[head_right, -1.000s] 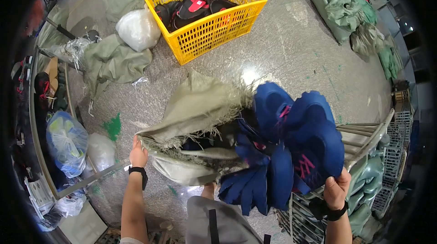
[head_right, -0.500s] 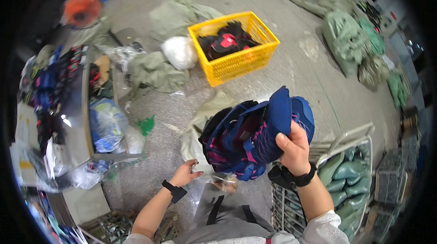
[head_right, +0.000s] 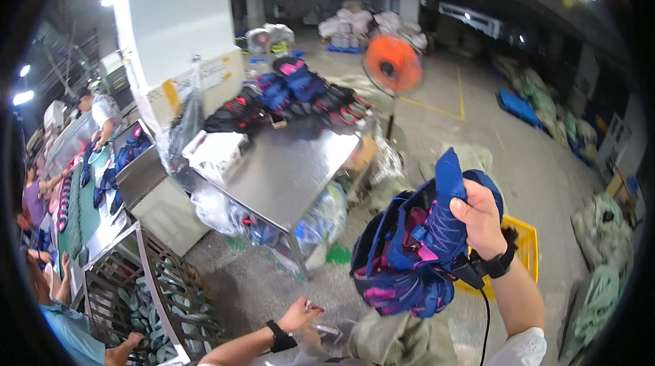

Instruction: The person is sorting and organizing shoe uppers or components in a manufacturing setting, using string to bundle or move them.

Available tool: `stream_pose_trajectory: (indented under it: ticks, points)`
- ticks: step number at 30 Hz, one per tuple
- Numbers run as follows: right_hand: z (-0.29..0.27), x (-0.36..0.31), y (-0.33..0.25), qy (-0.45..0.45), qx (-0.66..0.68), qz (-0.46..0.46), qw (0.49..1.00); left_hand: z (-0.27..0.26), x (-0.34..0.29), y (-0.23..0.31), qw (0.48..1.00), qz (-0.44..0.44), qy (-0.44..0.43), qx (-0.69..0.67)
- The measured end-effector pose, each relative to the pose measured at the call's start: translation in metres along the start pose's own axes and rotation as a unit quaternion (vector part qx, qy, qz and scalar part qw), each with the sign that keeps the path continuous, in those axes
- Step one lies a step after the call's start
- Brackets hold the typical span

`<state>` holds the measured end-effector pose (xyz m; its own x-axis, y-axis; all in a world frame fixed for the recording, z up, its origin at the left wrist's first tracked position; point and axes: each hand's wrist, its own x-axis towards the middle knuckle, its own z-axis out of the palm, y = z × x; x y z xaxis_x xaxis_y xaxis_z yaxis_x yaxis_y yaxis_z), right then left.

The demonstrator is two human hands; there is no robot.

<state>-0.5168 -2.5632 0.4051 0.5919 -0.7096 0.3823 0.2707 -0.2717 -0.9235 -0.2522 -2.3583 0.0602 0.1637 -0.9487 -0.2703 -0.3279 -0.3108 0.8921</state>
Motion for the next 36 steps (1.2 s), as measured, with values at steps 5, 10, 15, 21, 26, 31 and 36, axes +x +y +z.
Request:
stream_pose_trajectory:
  ticks: [5,10,15,21,26,31,36]
  points:
    - [0.065,0.156,-0.001,-0.123,0.034,-0.098,0.987,-0.090,0.041,-0.024,0.970,-0.074,0.060,-0.222]
    - [0.068,0.278,0.040,-0.188,0.086,-0.125,0.970,-0.176,0.080,-0.062,0.890,-0.037,0.065,-0.450]
    - [0.018,0.387,0.174,-0.072,-0.026,0.028,0.997,-0.242,0.117,0.040,0.799,0.108,0.195,-0.558]
    - [0.013,0.442,0.329,-0.080,-0.355,-0.033,0.931,-0.261,0.182,0.045,0.894,0.121,0.220,-0.372]
    - [0.120,0.322,0.326,-0.351,-0.443,-0.253,0.785,-0.274,0.232,0.041,0.913,-0.001,0.338,0.230]
    - [0.117,0.337,0.385,-0.324,-0.478,-0.204,0.790,-0.304,0.304,0.122,0.828,-0.114,0.420,0.354]
    - [0.124,0.357,0.421,-0.388,-0.443,-0.319,0.743,-0.365,0.354,0.125,0.791,-0.185,0.448,0.374]
